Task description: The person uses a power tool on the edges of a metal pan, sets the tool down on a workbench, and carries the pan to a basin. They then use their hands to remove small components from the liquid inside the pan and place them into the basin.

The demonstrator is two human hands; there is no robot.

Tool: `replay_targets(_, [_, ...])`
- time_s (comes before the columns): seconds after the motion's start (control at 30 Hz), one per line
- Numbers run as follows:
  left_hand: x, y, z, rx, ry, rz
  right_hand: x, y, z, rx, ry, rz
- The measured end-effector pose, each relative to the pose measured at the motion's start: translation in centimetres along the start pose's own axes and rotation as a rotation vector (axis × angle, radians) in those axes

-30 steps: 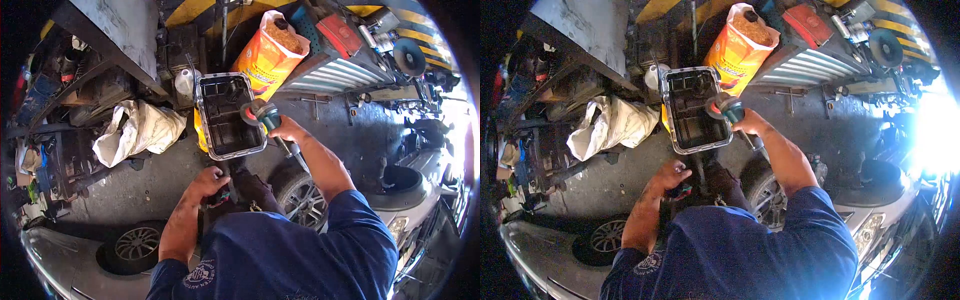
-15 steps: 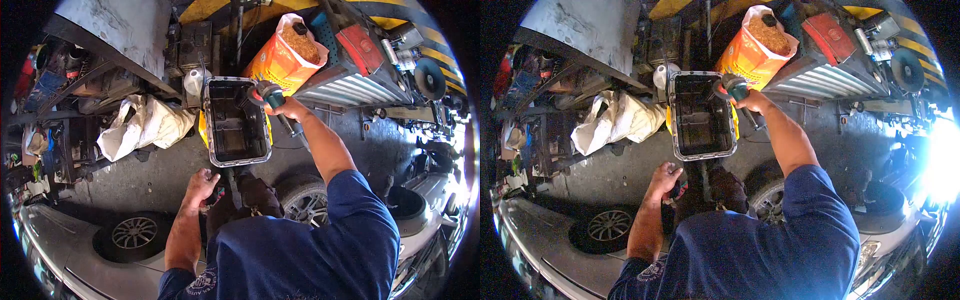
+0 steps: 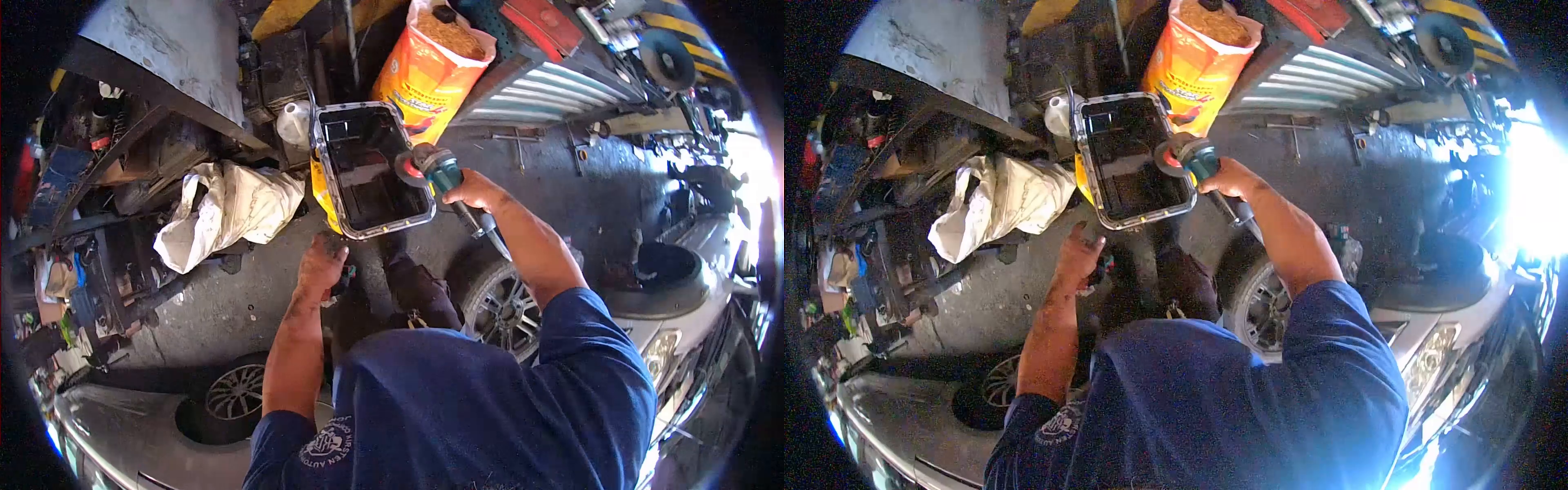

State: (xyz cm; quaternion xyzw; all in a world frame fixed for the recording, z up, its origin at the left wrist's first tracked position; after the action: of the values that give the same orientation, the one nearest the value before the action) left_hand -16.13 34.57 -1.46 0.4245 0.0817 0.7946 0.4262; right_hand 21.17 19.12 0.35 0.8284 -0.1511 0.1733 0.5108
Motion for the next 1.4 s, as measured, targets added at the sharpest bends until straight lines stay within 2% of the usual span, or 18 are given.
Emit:
replay_targets(0.07, [-0.2, 1.0, -1.8, -0.054, -0.022, 0.018, -1.3, 2.5, 1.5, 0.021, -0.003, -0.004])
replay_targets(0.1, [1.1, 2.0, -0.7, 0.0, 0.007, -0.025, -2.0, 3.3, 2.3, 0.006, 0.009, 0.026])
replay_targets(0.2, [0.9, 2.6, -3.1, 0.027, -0.053, -0.091, -3.5, 6.5, 3.9, -0.032, 0.062, 0.089])
replay_targets(0.37, [0.8, 3.1, -5.3, -0.068, -0.123, -0.074, -5.5, 12.9, 5.1, -0.057, 0.079, 0.094])
replay_targets(0.63, [1.9, 3.3, -2.3, -0.075, -0.138, -0.109, -7.1, 15.2, 6.8, -0.118, 0.023, 0.125])
replay_targets(1.0, [0.8, 1.8, 1.6, -0.104, -0.131, -0.135, -5.2, 10.6, 8.0, -0.066, -0.024, 0.113])
replay_targets(1.03, [0.3, 1.7, 1.6, -0.222, -0.148, -0.046, -4.8, 9.9, 7.9, -0.061, -0.021, 0.106])
replay_targets(1.13, [0.0, 1.3, 3.4, -0.074, -0.22, -0.108, -3.3, 8.0, 6.1, -0.054, -0.007, 0.084])
replay_targets(1.27, [-2.1, -0.4, 1.7, -0.177, -0.126, -0.06, -1.0, 5.2, 3.4, -0.033, 0.021, 0.052])
replay_targets(1.3, [-1.2, -0.1, 3.6, -0.058, -0.156, -0.13, -0.5, 4.2, 3.1, -0.022, 0.031, 0.041])
replay_targets(1.4, [-1.8, -0.6, 3.6, -0.054, -0.189, -0.078, 1.1, 1.3, 1.8, -0.018, 0.058, 0.046])
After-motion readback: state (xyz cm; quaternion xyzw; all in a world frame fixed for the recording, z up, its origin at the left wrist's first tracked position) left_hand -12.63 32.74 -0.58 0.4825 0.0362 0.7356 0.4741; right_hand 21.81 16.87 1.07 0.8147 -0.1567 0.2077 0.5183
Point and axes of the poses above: each hand's wrist, its own y-axis away from the middle knuckle, its own x-axis out of the back of the hand, z = x × y, the point moved 2 cm from there along -y, towards the middle knuckle, and after that the axes turned 7 degrees about -x, right-handed, at the moved point
